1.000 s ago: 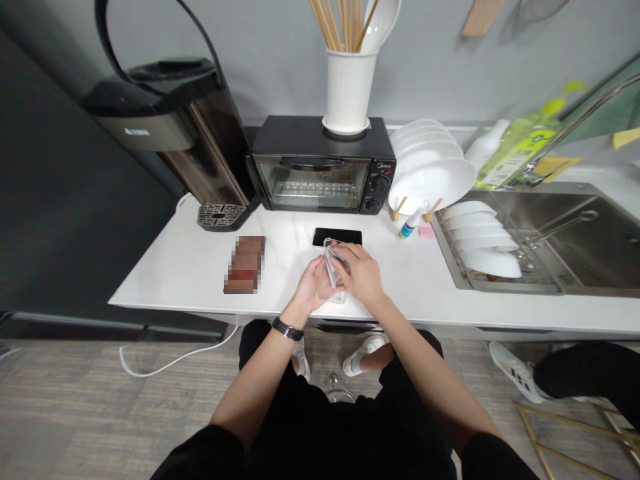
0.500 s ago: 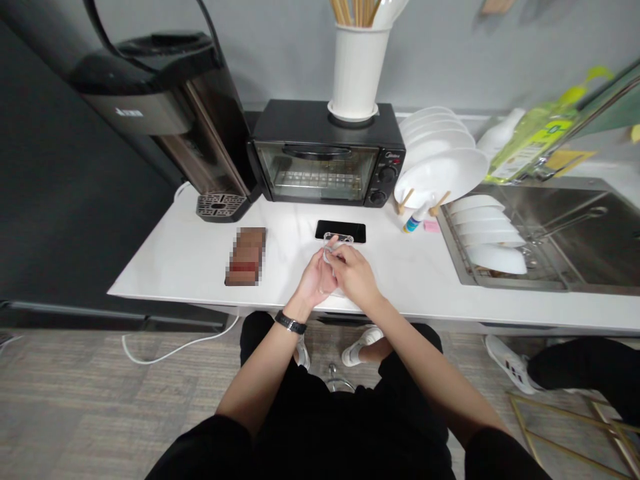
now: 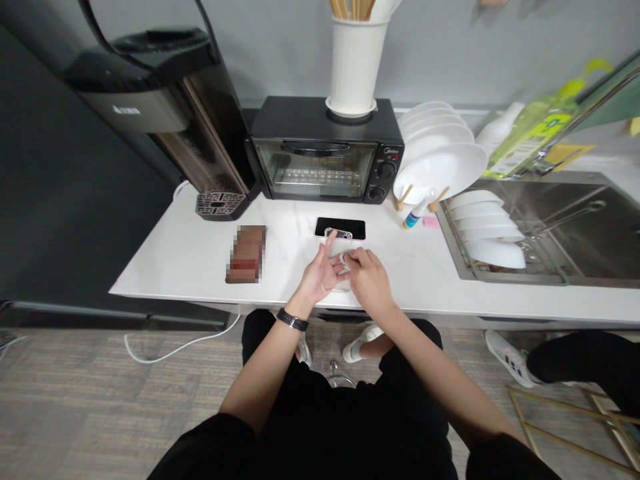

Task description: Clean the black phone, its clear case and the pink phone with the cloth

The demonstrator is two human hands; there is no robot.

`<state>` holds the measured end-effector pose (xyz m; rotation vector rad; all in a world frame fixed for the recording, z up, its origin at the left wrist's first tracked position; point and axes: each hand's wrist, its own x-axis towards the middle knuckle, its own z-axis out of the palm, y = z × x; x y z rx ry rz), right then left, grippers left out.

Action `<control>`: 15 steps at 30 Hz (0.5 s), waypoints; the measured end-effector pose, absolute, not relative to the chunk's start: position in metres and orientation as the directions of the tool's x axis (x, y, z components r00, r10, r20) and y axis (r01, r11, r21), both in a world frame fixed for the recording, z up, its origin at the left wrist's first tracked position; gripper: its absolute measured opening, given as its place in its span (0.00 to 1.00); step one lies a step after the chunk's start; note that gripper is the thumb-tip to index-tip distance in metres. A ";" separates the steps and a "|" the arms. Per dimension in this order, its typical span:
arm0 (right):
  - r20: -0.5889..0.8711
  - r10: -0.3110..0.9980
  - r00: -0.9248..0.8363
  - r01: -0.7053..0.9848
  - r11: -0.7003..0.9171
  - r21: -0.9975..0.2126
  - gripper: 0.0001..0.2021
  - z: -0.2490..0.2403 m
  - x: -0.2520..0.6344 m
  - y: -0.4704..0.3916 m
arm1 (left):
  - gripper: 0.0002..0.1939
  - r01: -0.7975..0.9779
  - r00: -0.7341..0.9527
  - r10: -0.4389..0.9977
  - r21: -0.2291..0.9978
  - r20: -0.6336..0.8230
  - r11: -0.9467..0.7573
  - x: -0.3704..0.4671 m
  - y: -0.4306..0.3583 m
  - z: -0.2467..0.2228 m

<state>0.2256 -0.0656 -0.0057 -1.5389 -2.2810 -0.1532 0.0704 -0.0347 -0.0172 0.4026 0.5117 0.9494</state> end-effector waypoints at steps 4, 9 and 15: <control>0.440 0.875 -0.204 0.925 0.318 -0.205 0.14 -0.009 0.213 -0.033 | 0.32 -0.647 0.488 0.832 0.530 -0.264 0.548 0.071 -0.034 -0.017; 0.512 0.857 -0.058 0.870 0.295 -0.395 0.16 -0.013 0.203 -0.018 | 0.29 -0.641 0.479 0.815 0.505 -0.325 0.578 0.073 -0.030 -0.019; 0.490 0.869 -0.065 0.677 0.399 -0.619 0.15 -0.007 0.195 -0.013 | 0.24 -0.678 0.450 0.791 0.418 -0.415 0.605 0.075 -0.029 -0.016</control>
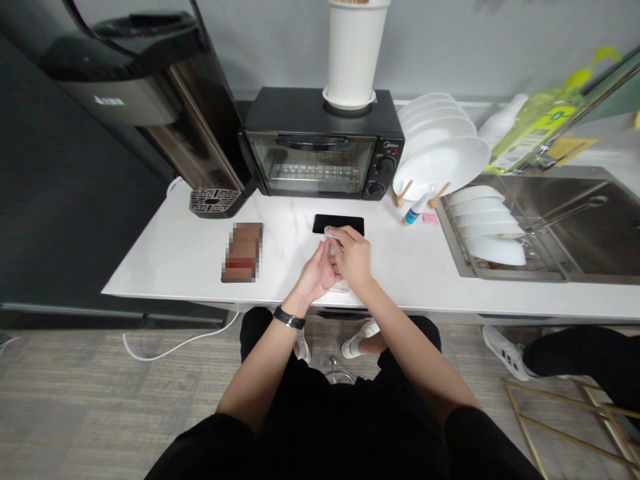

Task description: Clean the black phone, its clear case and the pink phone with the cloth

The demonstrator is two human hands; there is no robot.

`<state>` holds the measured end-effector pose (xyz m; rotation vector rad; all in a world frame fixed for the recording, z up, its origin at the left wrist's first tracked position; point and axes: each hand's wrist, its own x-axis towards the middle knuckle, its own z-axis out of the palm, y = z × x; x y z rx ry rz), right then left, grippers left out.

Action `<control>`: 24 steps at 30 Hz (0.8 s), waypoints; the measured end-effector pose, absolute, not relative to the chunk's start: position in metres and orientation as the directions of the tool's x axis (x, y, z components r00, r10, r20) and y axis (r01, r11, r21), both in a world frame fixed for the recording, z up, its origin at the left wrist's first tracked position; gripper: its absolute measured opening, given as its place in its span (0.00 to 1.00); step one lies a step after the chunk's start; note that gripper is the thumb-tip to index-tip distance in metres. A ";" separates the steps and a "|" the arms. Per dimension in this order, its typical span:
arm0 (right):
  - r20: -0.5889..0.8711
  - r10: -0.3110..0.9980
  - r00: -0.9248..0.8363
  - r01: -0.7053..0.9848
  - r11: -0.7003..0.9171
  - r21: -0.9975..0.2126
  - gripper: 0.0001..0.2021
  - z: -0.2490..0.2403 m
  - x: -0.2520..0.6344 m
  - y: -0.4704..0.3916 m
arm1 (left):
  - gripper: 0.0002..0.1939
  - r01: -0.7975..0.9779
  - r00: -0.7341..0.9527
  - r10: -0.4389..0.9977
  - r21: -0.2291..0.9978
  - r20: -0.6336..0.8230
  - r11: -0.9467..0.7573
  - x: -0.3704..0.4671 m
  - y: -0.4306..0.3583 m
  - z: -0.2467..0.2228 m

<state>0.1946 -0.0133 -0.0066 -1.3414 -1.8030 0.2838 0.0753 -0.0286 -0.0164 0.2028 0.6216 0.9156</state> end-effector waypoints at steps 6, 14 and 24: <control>0.429 0.860 -0.277 0.590 0.504 -0.631 0.12 -0.015 0.200 -0.063 | 0.29 -0.727 0.444 0.844 0.430 -0.300 0.535 0.071 -0.033 -0.014; 0.336 0.869 -0.364 0.809 0.473 -0.348 0.10 -0.014 0.228 -0.102 | 0.33 -0.676 0.473 0.842 0.506 -0.258 0.535 0.070 -0.034 -0.012; 0.458 0.883 -0.097 0.879 0.292 -0.377 0.13 -0.006 0.213 -0.018 | 0.29 -0.634 0.507 0.805 0.499 -0.308 0.590 0.069 -0.031 -0.016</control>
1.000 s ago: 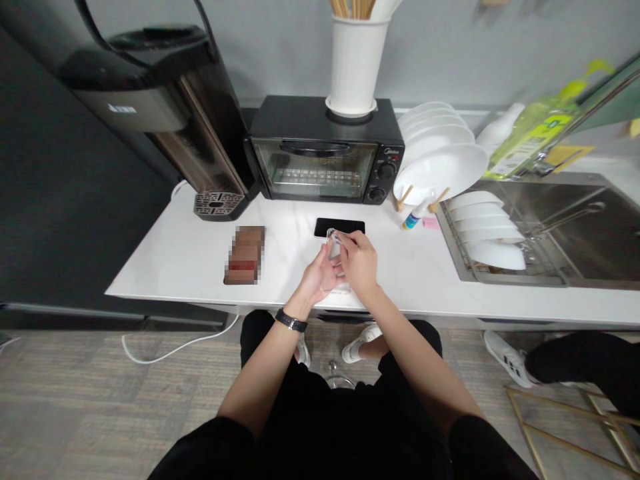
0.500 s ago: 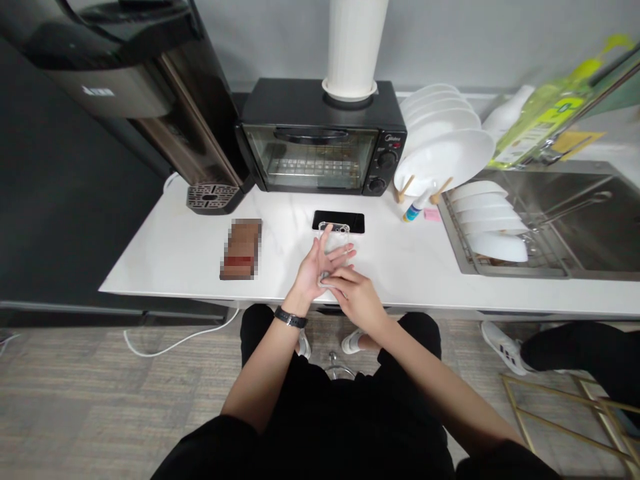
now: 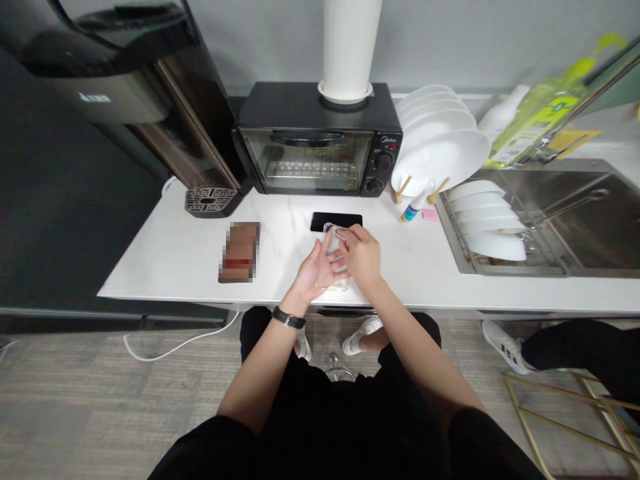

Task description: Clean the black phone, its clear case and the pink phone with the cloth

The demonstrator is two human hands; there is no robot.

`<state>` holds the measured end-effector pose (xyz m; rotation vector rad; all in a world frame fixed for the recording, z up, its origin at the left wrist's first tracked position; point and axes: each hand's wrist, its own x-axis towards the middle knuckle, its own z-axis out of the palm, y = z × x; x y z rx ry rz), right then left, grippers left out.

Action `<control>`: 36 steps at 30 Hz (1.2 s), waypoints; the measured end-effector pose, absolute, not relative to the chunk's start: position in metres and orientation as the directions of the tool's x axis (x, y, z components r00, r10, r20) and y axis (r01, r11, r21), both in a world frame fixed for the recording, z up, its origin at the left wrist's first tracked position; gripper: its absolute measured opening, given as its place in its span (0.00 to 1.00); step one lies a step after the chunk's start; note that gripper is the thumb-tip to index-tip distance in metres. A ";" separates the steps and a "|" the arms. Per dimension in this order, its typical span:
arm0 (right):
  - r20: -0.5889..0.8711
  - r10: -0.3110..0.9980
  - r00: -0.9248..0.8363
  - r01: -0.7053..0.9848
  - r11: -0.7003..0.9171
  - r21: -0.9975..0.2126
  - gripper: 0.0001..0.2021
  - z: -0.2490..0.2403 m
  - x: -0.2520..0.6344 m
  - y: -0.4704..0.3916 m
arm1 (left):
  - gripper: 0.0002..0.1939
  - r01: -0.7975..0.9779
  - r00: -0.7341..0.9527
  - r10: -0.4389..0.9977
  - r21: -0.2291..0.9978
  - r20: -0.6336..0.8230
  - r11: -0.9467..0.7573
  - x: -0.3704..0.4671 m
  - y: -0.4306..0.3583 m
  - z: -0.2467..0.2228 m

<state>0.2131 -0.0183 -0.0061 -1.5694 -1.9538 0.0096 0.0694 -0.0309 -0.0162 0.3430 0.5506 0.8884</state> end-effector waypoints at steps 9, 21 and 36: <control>0.421 0.898 -0.128 0.726 0.374 -0.577 0.13 -0.003 0.190 -0.027 | 0.24 -0.737 0.427 0.827 0.389 -0.365 0.553 0.076 -0.028 -0.018; 0.313 0.876 -0.366 0.809 0.467 -0.358 0.08 -0.012 0.225 -0.103 | 0.35 -0.649 0.460 0.849 0.555 -0.259 0.520 0.071 -0.035 -0.014; 0.490 0.868 -0.084 0.790 0.358 -0.498 0.13 -0.003 0.194 -0.006 | 0.26 -0.673 0.455 0.798 0.433 -0.396 0.599 0.075 -0.028 -0.017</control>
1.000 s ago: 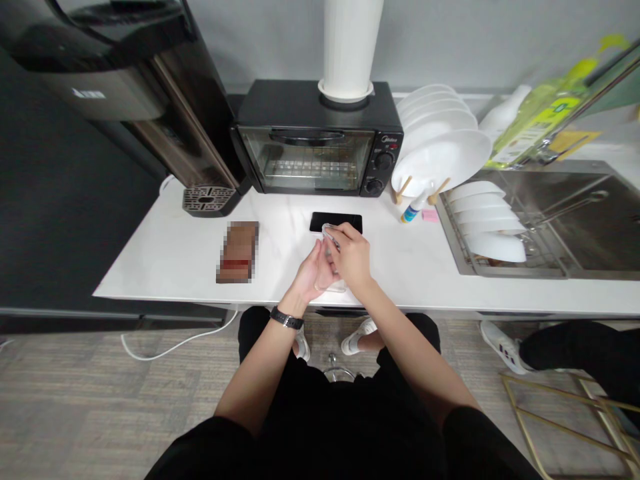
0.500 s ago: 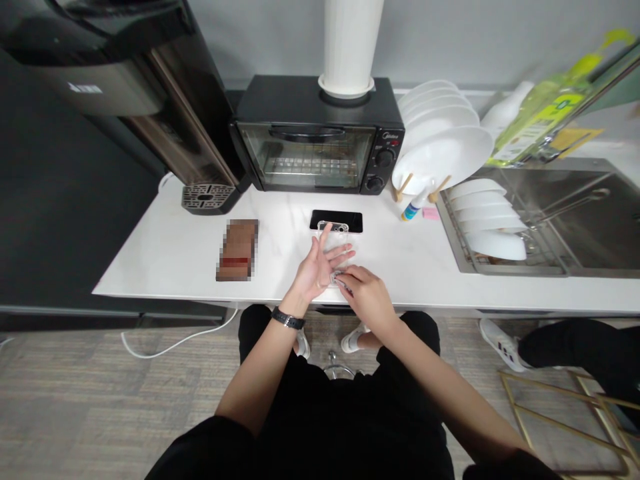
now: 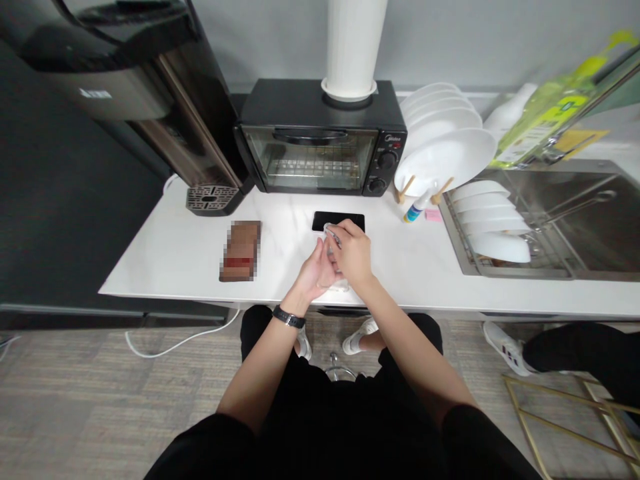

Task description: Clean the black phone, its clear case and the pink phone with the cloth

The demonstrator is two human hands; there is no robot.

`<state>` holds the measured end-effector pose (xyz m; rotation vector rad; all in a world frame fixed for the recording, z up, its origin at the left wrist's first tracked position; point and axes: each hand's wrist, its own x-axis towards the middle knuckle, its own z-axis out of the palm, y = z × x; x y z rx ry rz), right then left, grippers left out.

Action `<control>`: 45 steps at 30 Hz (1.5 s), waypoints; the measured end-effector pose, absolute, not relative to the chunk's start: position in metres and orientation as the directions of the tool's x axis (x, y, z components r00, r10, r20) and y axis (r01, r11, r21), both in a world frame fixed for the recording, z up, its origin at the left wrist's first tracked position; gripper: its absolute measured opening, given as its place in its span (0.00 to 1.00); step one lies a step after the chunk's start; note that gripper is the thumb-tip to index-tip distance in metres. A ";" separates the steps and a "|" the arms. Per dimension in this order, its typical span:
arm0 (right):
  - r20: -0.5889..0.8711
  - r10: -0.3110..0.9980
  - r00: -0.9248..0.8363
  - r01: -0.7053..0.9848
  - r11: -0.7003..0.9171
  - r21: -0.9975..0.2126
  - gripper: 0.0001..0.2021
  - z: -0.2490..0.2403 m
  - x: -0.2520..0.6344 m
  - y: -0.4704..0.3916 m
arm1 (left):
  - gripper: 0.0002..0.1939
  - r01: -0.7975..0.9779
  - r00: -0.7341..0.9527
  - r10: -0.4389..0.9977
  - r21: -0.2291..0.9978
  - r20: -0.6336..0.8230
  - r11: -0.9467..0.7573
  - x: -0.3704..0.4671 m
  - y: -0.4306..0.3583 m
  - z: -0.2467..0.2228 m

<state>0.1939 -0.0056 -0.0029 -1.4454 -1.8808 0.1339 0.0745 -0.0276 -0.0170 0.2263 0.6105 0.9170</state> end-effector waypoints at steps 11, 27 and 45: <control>0.381 0.856 -0.349 0.650 0.514 -0.559 0.07 -0.009 0.204 -0.089 | 0.34 -0.671 0.471 0.838 0.506 -0.274 0.542 0.070 -0.036 -0.015; 0.437 0.898 -0.051 0.885 0.243 -0.397 0.11 -0.001 0.204 -0.019 | 0.28 -0.640 0.483 0.820 0.516 -0.307 0.570 0.072 -0.031 -0.017; 0.365 0.883 -0.295 0.716 0.457 -0.527 0.07 -0.014 0.212 -0.107 | 0.35 -0.656 0.441 0.855 0.551 -0.274 0.515 0.071 -0.037 -0.013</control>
